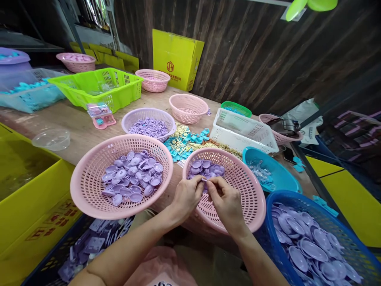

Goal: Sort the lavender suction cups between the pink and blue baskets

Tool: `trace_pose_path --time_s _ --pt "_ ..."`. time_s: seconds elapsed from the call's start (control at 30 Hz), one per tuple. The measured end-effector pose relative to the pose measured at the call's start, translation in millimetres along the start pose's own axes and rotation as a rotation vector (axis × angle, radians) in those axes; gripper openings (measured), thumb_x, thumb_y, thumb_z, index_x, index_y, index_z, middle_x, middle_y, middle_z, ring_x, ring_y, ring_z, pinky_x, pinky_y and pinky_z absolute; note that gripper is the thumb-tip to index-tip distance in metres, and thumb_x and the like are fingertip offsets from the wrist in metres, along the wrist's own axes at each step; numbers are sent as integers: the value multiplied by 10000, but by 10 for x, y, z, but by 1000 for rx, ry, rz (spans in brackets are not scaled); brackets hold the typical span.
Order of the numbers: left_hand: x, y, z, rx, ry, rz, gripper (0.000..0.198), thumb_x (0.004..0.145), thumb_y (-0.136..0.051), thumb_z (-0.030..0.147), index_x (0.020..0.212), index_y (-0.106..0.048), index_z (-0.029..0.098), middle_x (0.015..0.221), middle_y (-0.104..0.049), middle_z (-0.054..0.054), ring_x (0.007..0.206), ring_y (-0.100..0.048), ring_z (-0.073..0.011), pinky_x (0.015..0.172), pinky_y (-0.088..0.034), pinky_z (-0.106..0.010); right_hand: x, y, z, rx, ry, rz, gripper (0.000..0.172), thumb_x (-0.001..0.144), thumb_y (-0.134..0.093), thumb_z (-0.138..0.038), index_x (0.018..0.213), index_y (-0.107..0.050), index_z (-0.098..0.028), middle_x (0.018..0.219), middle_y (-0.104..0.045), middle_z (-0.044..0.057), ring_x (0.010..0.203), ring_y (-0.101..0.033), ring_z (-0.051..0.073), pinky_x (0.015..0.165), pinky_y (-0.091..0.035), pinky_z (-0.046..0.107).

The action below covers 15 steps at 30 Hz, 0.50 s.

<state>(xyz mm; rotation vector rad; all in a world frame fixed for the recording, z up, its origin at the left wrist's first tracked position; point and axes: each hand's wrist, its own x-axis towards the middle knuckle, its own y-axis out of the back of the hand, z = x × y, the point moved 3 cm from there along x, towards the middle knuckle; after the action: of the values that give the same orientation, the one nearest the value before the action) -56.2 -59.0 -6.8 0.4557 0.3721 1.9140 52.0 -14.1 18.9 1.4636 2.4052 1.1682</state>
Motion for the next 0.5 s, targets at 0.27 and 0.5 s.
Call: trace_pose_path --time_s 0.27,0.5 --pt "1 -6 -9 123 -3 -19 281 849 -401 220 989 -644 205 694 -661 -38 546 -561 -149 523 -370 -218 -11 -6 -51 -123 61 9 218 864 -435 -314 728 -547 -185 564 -584 -14 454 -504 99 480 -357 213" --pt "-50 -43 3 468 -2 -60 290 894 -327 217 1032 -578 179 828 -678 -108 695 -634 -213 592 -436 -254 -38 -63 -141 -400 279 130 242 889 -363 -225 695 -502 -190 582 -572 12 503 -514 125 518 -335 231"
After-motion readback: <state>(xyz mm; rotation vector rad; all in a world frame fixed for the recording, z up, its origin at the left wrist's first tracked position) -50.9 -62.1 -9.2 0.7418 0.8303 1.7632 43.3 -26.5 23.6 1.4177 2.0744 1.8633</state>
